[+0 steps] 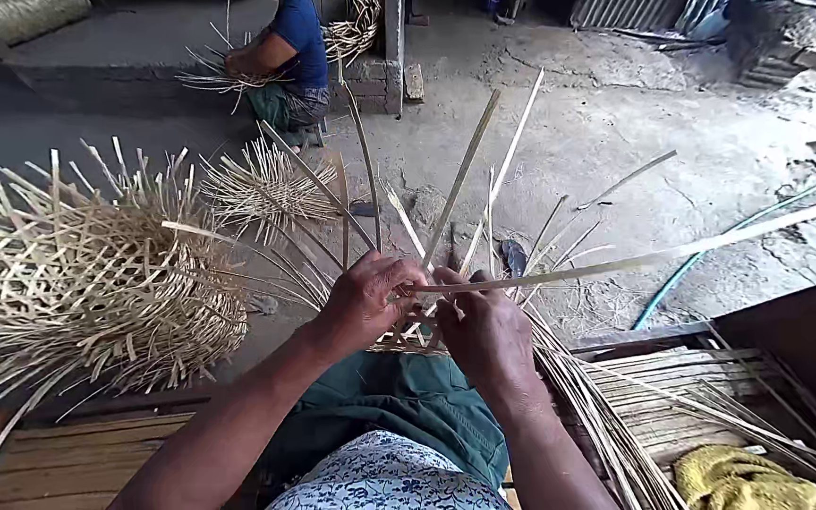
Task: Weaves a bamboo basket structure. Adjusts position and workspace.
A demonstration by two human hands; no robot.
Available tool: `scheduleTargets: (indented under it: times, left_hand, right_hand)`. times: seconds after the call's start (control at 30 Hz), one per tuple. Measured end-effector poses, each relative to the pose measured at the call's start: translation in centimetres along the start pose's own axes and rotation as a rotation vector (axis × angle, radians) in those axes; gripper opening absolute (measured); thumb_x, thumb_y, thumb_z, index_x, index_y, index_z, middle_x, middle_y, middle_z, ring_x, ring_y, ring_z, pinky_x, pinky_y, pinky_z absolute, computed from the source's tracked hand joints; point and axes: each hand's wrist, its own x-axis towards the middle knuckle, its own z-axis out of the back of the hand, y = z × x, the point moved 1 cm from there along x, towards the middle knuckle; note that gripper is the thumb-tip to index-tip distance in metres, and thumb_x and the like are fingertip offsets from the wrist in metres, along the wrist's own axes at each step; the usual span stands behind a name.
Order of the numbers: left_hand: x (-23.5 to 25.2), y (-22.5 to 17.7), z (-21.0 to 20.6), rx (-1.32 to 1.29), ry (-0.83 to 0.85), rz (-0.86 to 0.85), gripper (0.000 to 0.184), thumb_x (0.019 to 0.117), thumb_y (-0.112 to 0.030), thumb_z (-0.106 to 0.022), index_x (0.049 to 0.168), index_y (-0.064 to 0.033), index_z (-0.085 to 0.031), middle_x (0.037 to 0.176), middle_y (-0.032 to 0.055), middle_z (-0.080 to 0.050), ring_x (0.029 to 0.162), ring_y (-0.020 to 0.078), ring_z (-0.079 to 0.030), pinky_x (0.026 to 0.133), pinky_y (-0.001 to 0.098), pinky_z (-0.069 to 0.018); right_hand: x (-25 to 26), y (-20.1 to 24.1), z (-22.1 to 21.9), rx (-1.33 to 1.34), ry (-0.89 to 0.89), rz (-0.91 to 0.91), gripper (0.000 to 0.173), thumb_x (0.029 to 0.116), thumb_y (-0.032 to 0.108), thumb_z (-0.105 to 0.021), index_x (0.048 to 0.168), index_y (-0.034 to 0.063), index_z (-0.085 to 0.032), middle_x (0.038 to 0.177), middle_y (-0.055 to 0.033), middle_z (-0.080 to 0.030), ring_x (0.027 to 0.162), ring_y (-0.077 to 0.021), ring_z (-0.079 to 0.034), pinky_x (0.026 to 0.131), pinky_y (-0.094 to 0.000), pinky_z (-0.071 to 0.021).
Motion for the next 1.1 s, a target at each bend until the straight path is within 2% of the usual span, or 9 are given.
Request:
scheduleTargets:
  times: [0.17, 0.27, 0.4, 0.5, 0.6, 0.67, 0.73, 0.9, 1.1]
  left_hand:
    - [-1.1, 1.4, 0.1, -0.264, 0.007, 0.032, 0.010, 0.0861, -0.010, -0.076, 0.092, -0.0114, -0.069, 0.091, -0.0042, -0.067, 0.091, 0.0077, -0.060, 0.083, 0.0262, -0.0509]
    - [-1.5, 2.9, -0.2, -0.326, -0.060, 0.074, 0.010, 0.0850, -0.005, -0.073, 0.091, -0.0112, -0.068, 0.091, -0.0040, -0.066, 0.094, 0.0080, -0.060, 0.087, 0.0278, -0.0506]
    - [-1.7, 4.0, -1.0, 0.049, -0.163, 0.050, 0.016, 0.0927, -0.012, -0.068, 0.105, -0.0095, -0.077, 0.097, 0.0044, -0.072, 0.092, 0.0192, -0.064, 0.083, 0.0383, -0.0542]
    - [-1.7, 3.2, -1.5, 0.265, -0.180, -0.051, 0.017, 0.0936, -0.012, -0.065, 0.103, -0.0099, -0.079, 0.099, 0.0096, -0.074, 0.093, 0.0270, -0.068, 0.080, 0.0420, -0.0571]
    - [-1.1, 1.3, -0.4, 0.102, -0.082, 0.067, 0.019, 0.0883, -0.010, -0.069, 0.104, -0.0109, -0.080, 0.097, 0.0024, -0.072, 0.088, 0.0148, -0.065, 0.078, 0.0313, -0.0547]
    - [-0.4, 1.0, 0.7, -0.105, 0.035, 0.218, 0.028, 0.0937, -0.010, -0.066, 0.121, -0.0105, -0.071, 0.084, -0.0034, -0.067, 0.067, 0.0045, -0.057, 0.063, 0.0231, -0.0509]
    - [0.0, 0.9, 1.4, -0.153, 0.099, 0.306, 0.039, 0.0965, -0.014, -0.067, 0.135, -0.0132, -0.066, 0.074, -0.0022, -0.065, 0.061, 0.0073, -0.057, 0.061, 0.0290, -0.0527]
    - [-0.4, 0.8, 0.9, -0.297, 0.110, 0.296, 0.012, 0.0968, -0.012, -0.066, 0.108, -0.0076, -0.068, 0.081, -0.0013, -0.068, 0.070, 0.0049, -0.064, 0.068, 0.0261, -0.0564]
    - [-2.4, 1.1, -0.9, -0.326, -0.137, 0.052, 0.016, 0.0979, -0.014, -0.064, 0.108, -0.0013, -0.064, 0.090, 0.0030, -0.072, 0.075, 0.0068, -0.068, 0.069, 0.0260, -0.0602]
  right_hand:
    - [1.8, -2.9, -0.9, 0.768, 0.359, -0.158, 0.013, 0.0857, 0.005, -0.073, 0.098, 0.0069, -0.068, 0.075, 0.0020, -0.065, 0.062, -0.0054, -0.060, 0.058, -0.0255, -0.0528]
    - [1.6, -4.0, -2.6, 1.150, 0.392, -0.144, 0.011, 0.0870, -0.003, -0.069, 0.091, 0.0064, -0.066, 0.077, 0.0012, -0.072, 0.065, -0.0048, -0.067, 0.062, -0.0227, -0.0577]
    - [-0.7, -2.7, -3.2, 0.631, 0.104, 0.228, 0.021, 0.0967, 0.012, -0.066, 0.113, 0.0019, -0.074, 0.100, -0.0062, -0.076, 0.087, -0.0105, -0.074, 0.081, -0.0289, -0.0635]
    - [-1.9, -0.1, -2.6, 0.071, -0.049, 0.254, 0.032, 0.0985, 0.021, -0.062, 0.125, 0.0046, -0.071, 0.102, -0.0146, -0.073, 0.085, -0.0262, -0.073, 0.070, -0.0408, -0.0613]
    - [-1.7, -0.3, -1.7, -0.136, -0.035, 0.189, 0.024, 0.0967, 0.019, -0.063, 0.114, 0.0079, -0.075, 0.090, -0.0141, -0.071, 0.075, -0.0325, -0.072, 0.056, -0.0460, -0.0570]
    - [-1.4, -0.9, -0.8, -0.110, 0.029, 0.255, 0.018, 0.0952, 0.020, -0.062, 0.103, 0.0075, -0.073, 0.076, -0.0109, -0.070, 0.061, -0.0292, -0.069, 0.049, -0.0459, -0.0537]
    - [-1.1, -0.9, -0.1, -0.064, 0.098, 0.309, 0.022, 0.0989, 0.025, -0.059, 0.102, 0.0089, -0.073, 0.069, -0.0085, -0.067, 0.055, -0.0271, -0.067, 0.047, -0.0461, -0.0519]
    - [-1.0, -0.6, -0.4, -0.069, 0.098, 0.242, 0.036, 0.1045, 0.036, -0.051, 0.085, 0.0113, -0.068, 0.058, -0.0063, -0.059, 0.051, -0.0266, -0.063, 0.043, -0.0457, -0.0451]
    - [-0.5, -0.8, 0.3, -0.051, 0.255, 0.110, 0.041, 0.1028, 0.040, -0.053, 0.079, 0.0093, -0.065, 0.058, -0.0083, -0.058, 0.057, -0.0297, -0.064, 0.049, -0.0510, -0.0470]
